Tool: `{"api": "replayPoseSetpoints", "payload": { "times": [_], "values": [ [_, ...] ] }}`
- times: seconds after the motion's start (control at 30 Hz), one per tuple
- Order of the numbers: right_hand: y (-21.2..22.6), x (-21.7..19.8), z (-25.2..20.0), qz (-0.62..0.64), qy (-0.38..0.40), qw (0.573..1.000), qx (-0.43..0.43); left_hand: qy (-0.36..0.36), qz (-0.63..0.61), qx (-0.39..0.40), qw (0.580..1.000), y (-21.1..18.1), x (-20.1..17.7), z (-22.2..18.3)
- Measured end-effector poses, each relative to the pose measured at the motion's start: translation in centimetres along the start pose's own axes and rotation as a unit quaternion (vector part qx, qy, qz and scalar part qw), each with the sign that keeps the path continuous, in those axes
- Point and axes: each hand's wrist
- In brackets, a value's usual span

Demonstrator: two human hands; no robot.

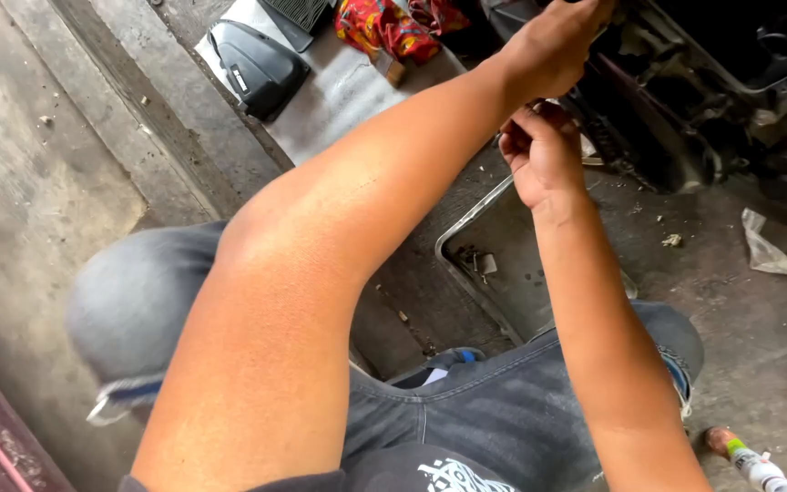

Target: Disassembling the CVT cover and internal components of a scooter using hand tools

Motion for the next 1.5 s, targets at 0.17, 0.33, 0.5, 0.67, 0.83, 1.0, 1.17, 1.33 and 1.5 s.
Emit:
{"api": "replayPoseSetpoints", "payload": {
  "times": [0.17,0.33,0.5,0.67,0.83,1.0,1.17,1.33,1.5],
  "values": [
    [-1.8,-1.2,2.8,0.035,-0.022,0.999,-0.028,0.027,-0.005,-0.038,0.999,-0.9,-0.8,-0.2],
    [-1.6,0.2,2.3,0.035,-0.087,0.993,-0.073,0.091,0.023,-0.057,0.994,-5.5,-5.9,-0.7],
    [-0.1,3.9,-2.2,0.001,-0.099,0.995,-0.03,0.205,0.007,-0.179,0.962,-2.8,-4.3,-0.7],
    [-1.3,2.7,-1.6,0.013,-0.162,0.984,-0.079,0.206,-0.08,-0.164,0.962,-4.2,-5.9,0.2],
    [-3.2,2.3,0.7,0.023,-0.22,0.967,-0.125,0.211,-0.011,-0.111,0.971,-2.8,-4.1,-1.7],
    [-0.6,4.8,-2.4,0.097,-0.103,0.989,-0.034,0.21,-0.068,-0.129,0.967,-2.2,-5.0,-1.5],
    [-3.3,1.5,0.7,0.028,-0.189,0.977,-0.091,0.229,-0.055,-0.146,0.961,-2.3,-4.0,-1.0],
    [-2.5,3.2,-0.6,-0.023,-0.201,0.97,-0.135,0.233,0.005,-0.156,0.96,-3.8,-4.9,-0.4],
    [-1.0,4.8,-2.7,0.048,-0.121,0.988,-0.084,0.187,-0.035,-0.156,0.969,-0.2,-3.0,-1.1]
  ]
}}
Point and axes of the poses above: each hand's wrist, its own z-axis towards the middle knuckle, its own x-axis out of the palm, y = z × x, and after that the axes turned 11 degrees about x, right-handed
